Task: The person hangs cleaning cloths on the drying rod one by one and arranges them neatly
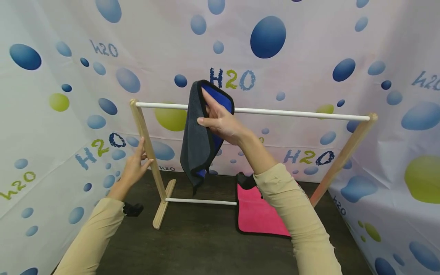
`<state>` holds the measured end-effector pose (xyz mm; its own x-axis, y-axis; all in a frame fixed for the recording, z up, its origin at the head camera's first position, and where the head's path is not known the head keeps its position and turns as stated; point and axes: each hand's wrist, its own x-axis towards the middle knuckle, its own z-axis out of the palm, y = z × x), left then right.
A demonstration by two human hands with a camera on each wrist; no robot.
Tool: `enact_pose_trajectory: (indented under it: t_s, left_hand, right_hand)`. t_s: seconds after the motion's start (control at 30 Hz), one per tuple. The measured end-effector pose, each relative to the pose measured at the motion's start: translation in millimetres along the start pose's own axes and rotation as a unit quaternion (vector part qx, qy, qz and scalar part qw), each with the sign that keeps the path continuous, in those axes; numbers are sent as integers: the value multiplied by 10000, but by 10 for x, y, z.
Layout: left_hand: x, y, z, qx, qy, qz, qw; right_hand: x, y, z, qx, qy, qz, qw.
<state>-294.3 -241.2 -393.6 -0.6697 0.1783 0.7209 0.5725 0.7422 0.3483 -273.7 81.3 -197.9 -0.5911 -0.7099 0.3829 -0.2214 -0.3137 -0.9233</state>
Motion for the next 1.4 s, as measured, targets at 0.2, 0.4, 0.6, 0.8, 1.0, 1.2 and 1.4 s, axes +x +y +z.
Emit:
enact_pose_trajectory:
  t_s: [0.2,0.4,0.6,0.8,1.0,1.2,1.4]
  left_hand:
    - [-6,-9,-1,-14,-15,-11,10000]
    - [-6,-5,-3,29,-10,22,10000]
    - [-5,-11,9,105,-44,-14,9999]
    - [-12,-13,17,132,16,42,9999]
    - [-7,7,35,111,30,126,9999]
    - [-4,17,53,107,-43,35,9999]
    - [-13,-2,23,108,23,39,9999]
  right_hand:
    - [189,-207,-35,-358,223,-118,9990]
    - [330,-330,-134,-547,555,-380,9962]
    - [396,-365,-262,-400,1003,-585,9924]
    - [446,-332,-407,-689,1528,-451,9848]
    - [434,-282,-543,-1121,1867,137,9759]
    - [426,-239,-610,-1631,1990,614,9644]
    - [463,-225,-608,-1777,1969,898,9600]
